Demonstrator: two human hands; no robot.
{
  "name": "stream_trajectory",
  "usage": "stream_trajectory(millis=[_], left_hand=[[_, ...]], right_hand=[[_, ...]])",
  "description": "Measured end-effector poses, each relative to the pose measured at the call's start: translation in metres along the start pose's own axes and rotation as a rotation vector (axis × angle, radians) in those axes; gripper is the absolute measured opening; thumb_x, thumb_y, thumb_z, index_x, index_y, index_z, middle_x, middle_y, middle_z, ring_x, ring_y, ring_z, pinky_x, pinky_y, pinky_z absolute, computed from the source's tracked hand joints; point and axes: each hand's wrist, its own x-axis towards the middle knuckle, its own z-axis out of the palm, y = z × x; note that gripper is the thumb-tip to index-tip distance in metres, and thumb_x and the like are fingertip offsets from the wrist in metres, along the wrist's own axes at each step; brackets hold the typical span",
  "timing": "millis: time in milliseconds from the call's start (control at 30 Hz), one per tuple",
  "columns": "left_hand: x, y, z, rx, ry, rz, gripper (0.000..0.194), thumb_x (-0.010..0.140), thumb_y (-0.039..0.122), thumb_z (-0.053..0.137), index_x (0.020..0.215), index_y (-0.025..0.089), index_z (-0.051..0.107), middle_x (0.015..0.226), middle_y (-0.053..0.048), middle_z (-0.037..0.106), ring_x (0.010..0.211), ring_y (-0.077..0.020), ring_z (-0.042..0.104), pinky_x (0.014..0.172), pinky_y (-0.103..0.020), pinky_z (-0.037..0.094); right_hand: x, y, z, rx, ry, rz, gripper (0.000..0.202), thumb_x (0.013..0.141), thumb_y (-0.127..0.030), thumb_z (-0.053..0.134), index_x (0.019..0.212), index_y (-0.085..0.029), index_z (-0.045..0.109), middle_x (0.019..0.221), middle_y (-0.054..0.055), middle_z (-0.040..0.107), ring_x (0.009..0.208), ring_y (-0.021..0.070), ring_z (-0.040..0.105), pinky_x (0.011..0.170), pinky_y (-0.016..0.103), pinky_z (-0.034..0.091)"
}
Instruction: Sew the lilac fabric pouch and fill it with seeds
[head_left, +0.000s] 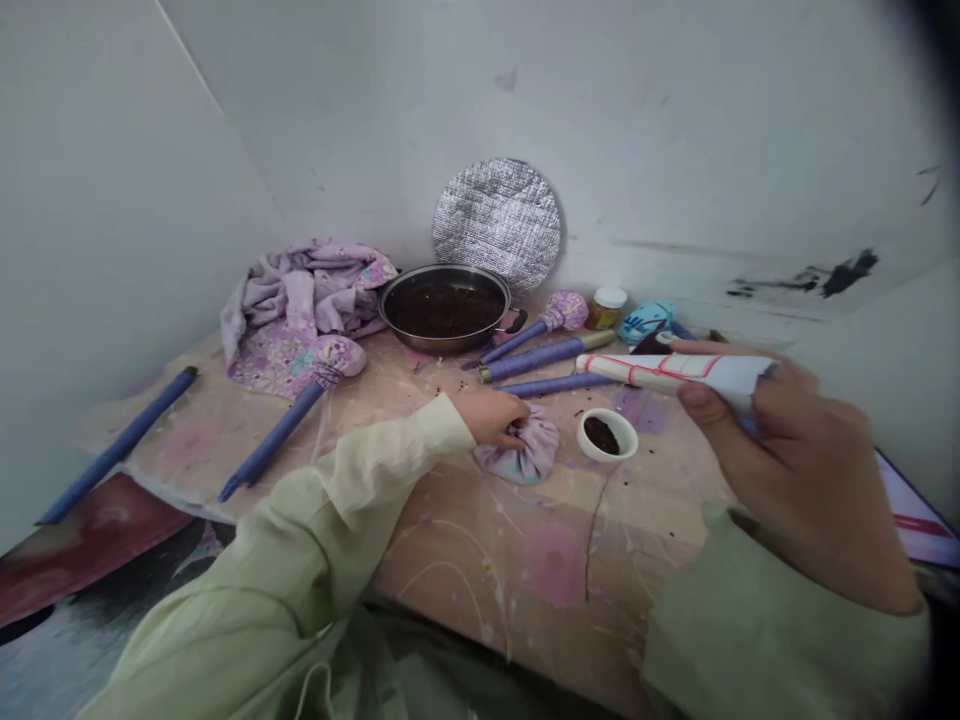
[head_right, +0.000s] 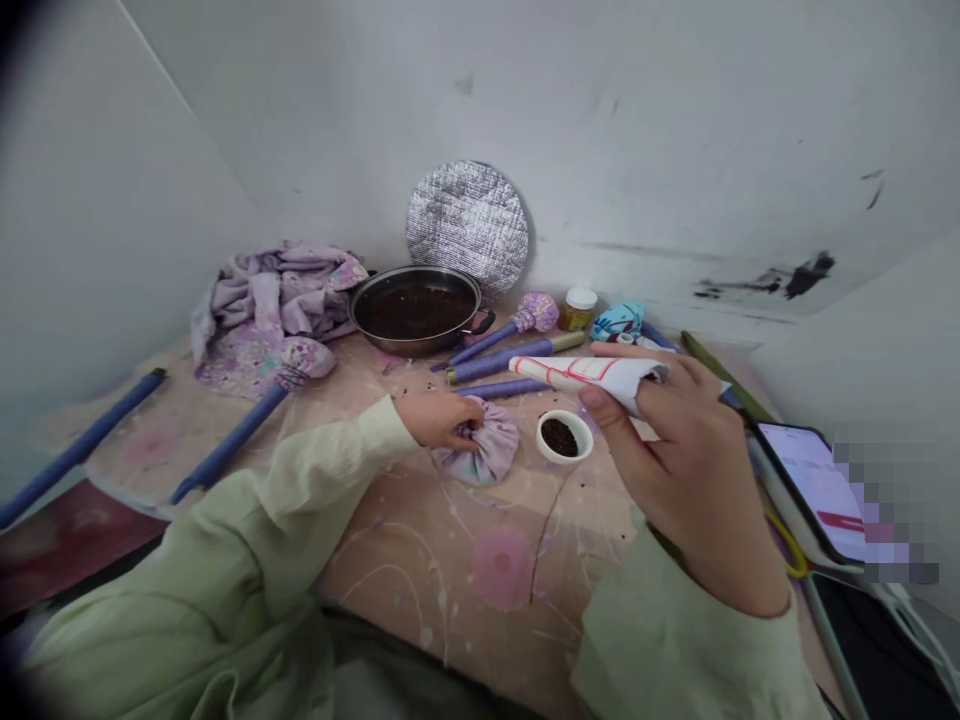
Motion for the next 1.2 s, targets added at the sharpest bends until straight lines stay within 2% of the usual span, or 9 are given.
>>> stream_trajectory(millis=[233,433,600,700,767,900,1000,1067,1200], left_hand=[[0.004,0.000,-0.012,0.138,-0.056,0.102,0.022,0.085,0.038,0.057,0.089,0.017,0.064,0.098,-0.005,0.066,0.082,-0.0152,0.061,0.062,-0.024,0.034],[0.011,0.007,-0.024,0.246,0.138,0.079,0.028,0.088,0.041,0.053,0.098,0.017,0.062,0.104,-0.006,0.064,0.091,-0.0189,0.058,0.067,-0.028,0.031],[0.009,0.003,-0.016,0.219,0.212,0.220,0.027,0.089,0.042,0.050,0.097,0.020,0.062,0.103,-0.004,0.063,0.092,-0.0182,0.052,0.075,-0.030,0.026],[0.006,0.001,-0.007,0.184,0.164,0.261,0.021,0.088,0.039,0.053,0.096,0.023,0.063,0.098,-0.003,0.063,0.089,-0.0182,0.049,0.074,-0.031,0.022],[0.005,0.000,-0.003,0.145,0.158,0.259,0.020,0.088,0.038,0.053,0.096,0.024,0.064,0.098,-0.004,0.063,0.088,-0.0184,0.048,0.074,-0.032,0.022],[0.002,-0.006,0.000,-0.002,0.218,0.258,0.021,0.084,0.040,0.058,0.092,0.021,0.066,0.101,-0.005,0.062,0.091,-0.0186,0.050,0.078,-0.032,0.026],[0.000,-0.014,0.003,-0.156,0.350,0.220,0.022,0.083,0.037,0.059,0.089,0.017,0.065,0.101,-0.007,0.062,0.092,-0.0171,0.054,0.081,-0.029,0.033],[0.001,-0.017,0.005,-0.230,0.417,0.141,0.022,0.086,0.034,0.053,0.088,0.014,0.064,0.091,-0.007,0.062,0.084,-0.0144,0.055,0.077,-0.025,0.038],[0.014,-0.017,0.006,-0.219,0.371,-0.092,0.024,0.080,0.037,0.057,0.078,0.014,0.062,0.073,-0.002,0.060,0.066,-0.0124,0.052,0.063,-0.023,0.037]], right_hand=[[-0.001,-0.004,-0.006,-0.006,-0.003,-0.002,0.021,0.090,-0.033,0.048,0.077,-0.020,0.058,0.107,0.009,0.066,0.099,0.0245,0.061,0.086,0.044,0.047],[-0.003,-0.004,-0.009,-0.004,0.029,-0.021,0.021,0.090,-0.031,0.048,0.075,-0.021,0.056,0.106,0.008,0.066,0.099,0.0240,0.062,0.086,0.043,0.047],[-0.003,-0.005,-0.011,0.009,0.019,0.018,0.020,0.091,-0.029,0.048,0.078,-0.020,0.060,0.105,0.009,0.067,0.100,0.0231,0.061,0.088,0.042,0.045],[-0.001,-0.002,-0.009,0.021,-0.037,-0.001,0.021,0.091,-0.031,0.047,0.080,-0.019,0.060,0.105,0.009,0.067,0.104,0.0243,0.060,0.086,0.043,0.045],[0.000,0.002,-0.005,0.034,-0.125,-0.014,0.028,0.092,-0.035,0.045,0.071,-0.019,0.057,0.098,0.010,0.067,0.106,0.0263,0.059,0.083,0.044,0.045],[0.001,0.009,0.008,0.051,-0.299,-0.035,0.045,0.092,-0.044,0.040,0.055,-0.019,0.044,0.086,0.010,0.066,0.107,0.0275,0.057,0.082,0.043,0.043],[0.000,0.011,0.018,0.003,-0.370,-0.026,0.047,0.093,-0.046,0.034,0.055,-0.019,0.044,0.081,0.009,0.064,0.098,0.0260,0.058,0.080,0.041,0.042],[-0.001,0.010,0.024,-0.025,-0.417,-0.017,0.048,0.094,-0.045,0.031,0.057,-0.019,0.045,0.074,0.008,0.061,0.092,0.0244,0.057,0.079,0.040,0.041],[-0.001,0.009,0.032,-0.018,-0.469,-0.028,0.045,0.095,-0.040,0.032,0.059,-0.019,0.047,0.073,0.007,0.059,0.092,0.0235,0.055,0.079,0.039,0.039]])
